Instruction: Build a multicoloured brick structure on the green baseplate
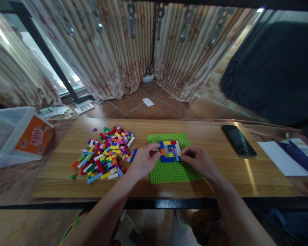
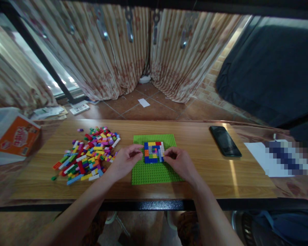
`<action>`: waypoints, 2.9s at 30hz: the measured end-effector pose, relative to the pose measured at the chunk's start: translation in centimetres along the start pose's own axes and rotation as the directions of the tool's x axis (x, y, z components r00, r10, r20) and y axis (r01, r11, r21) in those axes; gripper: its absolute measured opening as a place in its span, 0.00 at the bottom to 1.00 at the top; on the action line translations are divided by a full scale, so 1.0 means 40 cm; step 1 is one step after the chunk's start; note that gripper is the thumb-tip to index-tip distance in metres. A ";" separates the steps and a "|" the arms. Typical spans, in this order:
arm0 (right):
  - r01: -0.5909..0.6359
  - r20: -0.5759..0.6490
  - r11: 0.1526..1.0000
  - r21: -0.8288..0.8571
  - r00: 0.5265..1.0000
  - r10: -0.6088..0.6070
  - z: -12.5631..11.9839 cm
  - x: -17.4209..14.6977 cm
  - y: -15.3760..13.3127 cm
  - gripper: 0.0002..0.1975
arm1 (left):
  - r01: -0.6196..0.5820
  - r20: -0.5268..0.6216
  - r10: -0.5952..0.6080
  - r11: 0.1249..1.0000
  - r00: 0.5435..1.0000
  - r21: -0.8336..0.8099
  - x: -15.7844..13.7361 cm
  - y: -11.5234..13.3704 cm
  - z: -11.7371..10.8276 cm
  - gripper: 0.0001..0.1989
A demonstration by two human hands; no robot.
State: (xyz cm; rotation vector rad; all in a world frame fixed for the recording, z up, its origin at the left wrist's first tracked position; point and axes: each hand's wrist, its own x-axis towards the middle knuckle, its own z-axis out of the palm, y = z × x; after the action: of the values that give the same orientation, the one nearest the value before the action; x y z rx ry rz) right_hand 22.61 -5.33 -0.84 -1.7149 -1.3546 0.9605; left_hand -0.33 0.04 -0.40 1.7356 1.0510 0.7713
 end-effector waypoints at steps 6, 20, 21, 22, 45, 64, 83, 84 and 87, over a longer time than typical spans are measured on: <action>0.009 0.000 1.000 0.002 1.000 -0.009 0.003 -0.001 -0.007 0.09 | -0.005 0.000 0.005 1.000 1.000 0.023 -0.001 0.005 -0.003 0.15; -0.004 -0.008 1.000 -0.017 1.000 0.004 0.004 -0.001 -0.016 0.09 | 0.013 0.008 -0.014 0.997 1.000 0.073 0.000 0.007 -0.001 0.15; 0.000 -0.010 1.000 -0.017 1.000 0.000 0.005 0.000 -0.016 0.08 | 0.015 0.005 -0.015 0.997 1.000 0.082 0.001 0.007 0.000 0.15; 0.005 -0.011 1.000 -0.014 1.000 -0.005 0.006 0.000 -0.015 0.08 | 0.016 0.001 -0.016 0.996 1.000 0.091 0.000 0.007 0.000 0.15; -0.032 -0.237 0.998 0.051 0.970 0.043 0.003 0.005 -0.031 0.15 | -0.029 0.006 0.029 0.987 1.000 0.155 -0.011 -0.006 -0.287 0.14; -0.088 -0.257 0.954 -0.287 0.966 0.012 0.008 0.018 -0.018 0.19 | 0.499 -0.424 -0.318 0.746 0.848 0.440 -0.130 -0.055 -0.519 0.09; -0.045 -0.215 0.908 -0.417 0.975 -0.050 0.018 0.022 -0.003 0.22 | 0.621 -0.404 -0.489 0.453 0.773 0.640 -0.075 -0.031 -0.443 0.06; -0.041 -0.213 0.903 -0.427 0.976 -0.057 0.017 0.021 -0.002 0.22 | 0.628 -0.411 -0.494 0.442 0.766 0.640 -0.073 -0.026 -0.439 0.07; -0.035 -0.212 0.898 -0.439 0.975 -0.066 0.014 0.019 0.003 0.22 | 0.650 -0.434 -0.501 0.425 0.748 0.630 -0.066 -0.020 -0.429 0.08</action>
State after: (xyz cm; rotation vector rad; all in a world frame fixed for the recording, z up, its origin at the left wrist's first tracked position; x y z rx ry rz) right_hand 22.28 -4.54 -1.29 -2.0701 -1.5096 0.4463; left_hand -16.22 4.53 5.05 1.7357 2.1987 -0.0259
